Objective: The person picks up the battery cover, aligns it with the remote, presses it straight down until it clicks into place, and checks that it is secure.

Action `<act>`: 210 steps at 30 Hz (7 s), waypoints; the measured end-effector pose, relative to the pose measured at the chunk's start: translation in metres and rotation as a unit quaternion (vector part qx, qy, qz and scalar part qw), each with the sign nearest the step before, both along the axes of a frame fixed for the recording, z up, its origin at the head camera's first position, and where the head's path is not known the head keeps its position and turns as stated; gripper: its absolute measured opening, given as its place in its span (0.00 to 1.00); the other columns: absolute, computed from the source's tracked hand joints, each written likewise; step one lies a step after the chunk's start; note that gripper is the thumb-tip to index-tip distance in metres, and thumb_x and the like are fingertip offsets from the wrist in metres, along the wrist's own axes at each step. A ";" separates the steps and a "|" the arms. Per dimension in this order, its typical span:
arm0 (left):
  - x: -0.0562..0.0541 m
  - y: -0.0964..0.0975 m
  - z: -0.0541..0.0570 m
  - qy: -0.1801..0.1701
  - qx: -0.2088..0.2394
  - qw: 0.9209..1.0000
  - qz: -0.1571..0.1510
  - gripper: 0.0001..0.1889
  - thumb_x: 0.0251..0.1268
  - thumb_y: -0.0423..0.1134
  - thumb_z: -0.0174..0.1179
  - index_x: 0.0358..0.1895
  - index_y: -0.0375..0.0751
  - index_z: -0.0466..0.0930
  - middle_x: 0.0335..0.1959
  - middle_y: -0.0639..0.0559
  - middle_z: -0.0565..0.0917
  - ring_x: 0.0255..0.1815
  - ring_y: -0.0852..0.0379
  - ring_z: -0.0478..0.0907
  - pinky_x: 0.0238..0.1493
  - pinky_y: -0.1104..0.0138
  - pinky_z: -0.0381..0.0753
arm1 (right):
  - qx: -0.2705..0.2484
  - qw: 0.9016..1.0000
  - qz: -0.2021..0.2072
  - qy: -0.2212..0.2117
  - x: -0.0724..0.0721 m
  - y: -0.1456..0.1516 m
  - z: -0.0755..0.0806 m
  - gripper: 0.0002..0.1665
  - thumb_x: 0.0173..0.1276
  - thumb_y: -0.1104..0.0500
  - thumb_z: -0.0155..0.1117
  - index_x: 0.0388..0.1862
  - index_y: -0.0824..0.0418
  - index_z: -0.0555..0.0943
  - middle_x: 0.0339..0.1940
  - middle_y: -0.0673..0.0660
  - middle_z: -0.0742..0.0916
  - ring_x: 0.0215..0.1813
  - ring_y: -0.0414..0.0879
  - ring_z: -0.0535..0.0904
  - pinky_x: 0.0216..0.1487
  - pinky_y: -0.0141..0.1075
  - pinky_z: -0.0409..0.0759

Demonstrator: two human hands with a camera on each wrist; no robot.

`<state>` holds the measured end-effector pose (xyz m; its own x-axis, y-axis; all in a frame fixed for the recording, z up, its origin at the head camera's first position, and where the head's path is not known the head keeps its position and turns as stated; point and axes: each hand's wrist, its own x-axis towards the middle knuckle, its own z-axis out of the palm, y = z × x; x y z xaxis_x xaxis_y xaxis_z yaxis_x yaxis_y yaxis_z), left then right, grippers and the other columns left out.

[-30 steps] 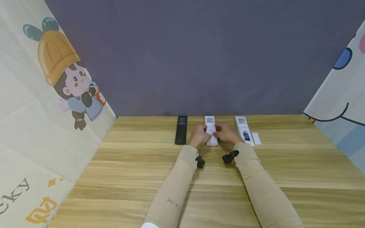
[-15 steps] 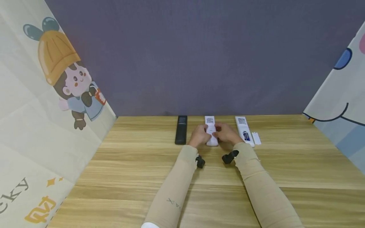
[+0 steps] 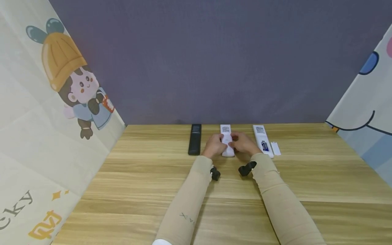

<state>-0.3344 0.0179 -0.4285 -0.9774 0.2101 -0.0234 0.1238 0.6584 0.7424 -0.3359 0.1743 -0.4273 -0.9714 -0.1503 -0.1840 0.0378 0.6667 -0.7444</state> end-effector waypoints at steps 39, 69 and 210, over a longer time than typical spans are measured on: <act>0.005 0.002 0.008 0.034 -0.010 0.999 0.031 0.23 0.63 0.32 0.64 0.63 0.37 0.81 0.55 0.42 0.87 0.52 0.48 0.82 0.57 0.59 0.83 | 0.040 0.995 0.068 0.059 0.032 0.045 0.060 0.26 0.81 0.57 0.52 0.71 0.72 0.69 0.56 0.72 0.83 0.48 0.63 0.86 0.43 0.43 0.86; 0.032 0.071 0.019 0.041 0.226 0.972 0.042 0.06 0.64 0.32 0.66 0.43 0.42 0.89 0.34 0.53 0.88 0.27 0.68 0.79 0.33 0.75 0.79 | 0.096 0.992 -0.055 0.054 0.023 0.153 0.032 0.14 0.72 0.62 0.56 0.50 0.71 0.76 0.24 0.55 0.85 0.27 0.44 0.80 0.31 0.35 0.75; 0.027 0.121 -0.007 -0.162 0.357 0.919 0.051 0.18 0.80 0.52 0.53 0.45 0.42 0.83 0.33 0.54 0.83 0.35 0.60 0.77 0.48 0.61 0.78 | 0.039 0.994 -0.094 -0.038 0.021 0.171 0.004 0.20 0.74 0.51 0.61 0.40 0.69 0.79 0.32 0.55 0.82 0.37 0.48 0.76 0.36 0.37 0.76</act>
<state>-0.3075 0.1393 -0.4353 -0.9591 0.1918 -0.2080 -0.2147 -0.0142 0.9766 -0.3147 0.3454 -0.4228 -0.9636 0.0502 -0.2624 0.2217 0.6986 -0.6803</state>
